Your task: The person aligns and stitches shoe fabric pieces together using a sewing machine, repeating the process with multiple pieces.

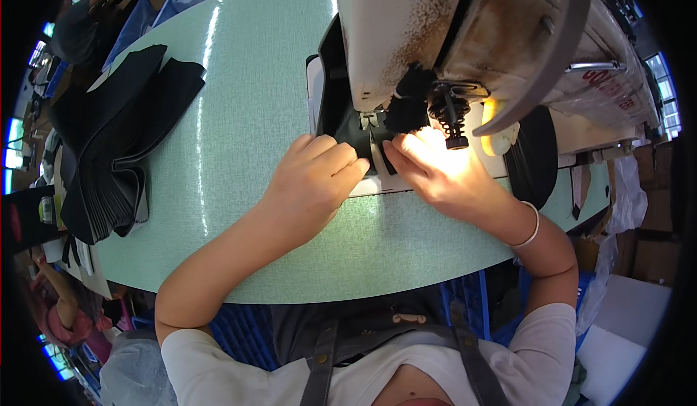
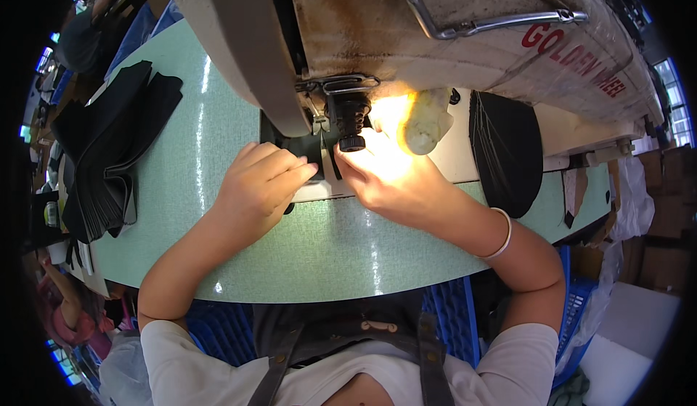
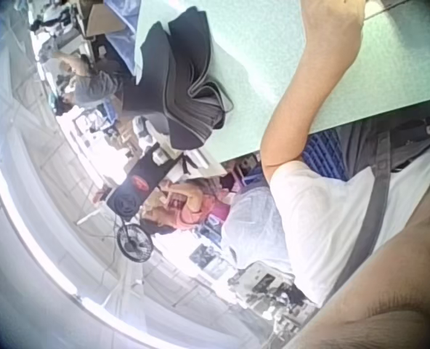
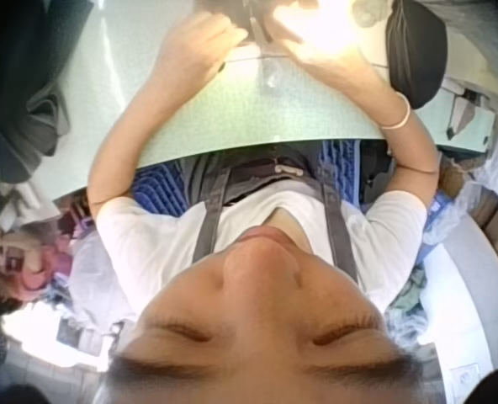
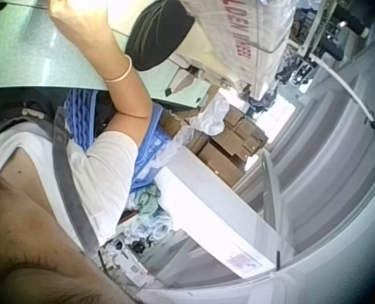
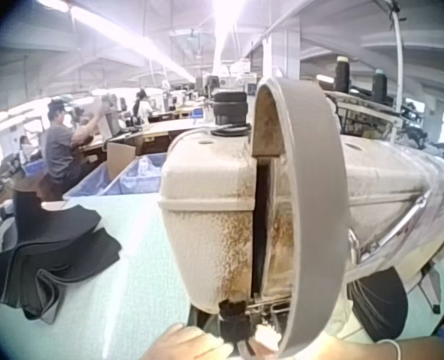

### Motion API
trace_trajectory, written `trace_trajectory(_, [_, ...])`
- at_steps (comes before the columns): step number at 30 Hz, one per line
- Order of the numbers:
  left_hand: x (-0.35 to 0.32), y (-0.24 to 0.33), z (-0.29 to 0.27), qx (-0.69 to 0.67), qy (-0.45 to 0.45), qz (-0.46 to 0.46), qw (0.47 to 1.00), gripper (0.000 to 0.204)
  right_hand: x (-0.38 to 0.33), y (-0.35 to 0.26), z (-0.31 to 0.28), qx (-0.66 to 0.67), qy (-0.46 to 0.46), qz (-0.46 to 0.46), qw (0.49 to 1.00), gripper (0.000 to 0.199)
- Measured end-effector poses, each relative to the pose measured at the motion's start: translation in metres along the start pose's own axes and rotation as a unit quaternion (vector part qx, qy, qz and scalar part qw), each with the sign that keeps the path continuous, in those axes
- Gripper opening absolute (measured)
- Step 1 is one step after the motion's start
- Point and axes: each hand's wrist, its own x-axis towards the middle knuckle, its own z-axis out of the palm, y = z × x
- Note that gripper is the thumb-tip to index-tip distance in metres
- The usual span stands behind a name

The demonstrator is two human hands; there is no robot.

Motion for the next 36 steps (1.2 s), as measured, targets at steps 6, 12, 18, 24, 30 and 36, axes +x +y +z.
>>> trace_trajectory(6, [0.002, -0.004, -0.003, 0.029, -0.001, 0.027, 0.999, 0.029, -0.001, -0.001, 0.002, -0.008, -0.011, -0.011, 1.000, 0.036])
trace_trajectory(12, [0.001, -0.010, -0.002, 0.056, 0.000, 0.026, 0.998, 0.027, 0.000, 0.000, 0.003, -0.014, -0.035, 0.002, 0.999, 0.041])
trace_trajectory(18, [0.003, -0.012, -0.004, 0.045, -0.017, -0.004, 0.999, 0.029, -0.009, 0.007, 0.016, 0.059, -0.038, 0.038, 0.997, 0.046])
trace_trajectory(24, [0.005, -0.016, -0.001, 0.019, -0.010, -0.037, 0.999, 0.029, -0.008, 0.012, 0.022, 0.063, -0.058, 0.067, 0.994, 0.052])
trace_trajectory(30, [0.008, -0.028, 0.003, 0.033, -0.035, -0.050, 0.998, 0.036, -0.004, 0.018, 0.026, 0.103, -0.023, 0.084, 0.991, 0.050])
trace_trajectory(36, [0.009, -0.028, 0.001, 0.050, -0.029, -0.046, 0.997, 0.036, 0.003, 0.016, 0.021, 0.091, -0.038, 0.089, 0.991, 0.051])
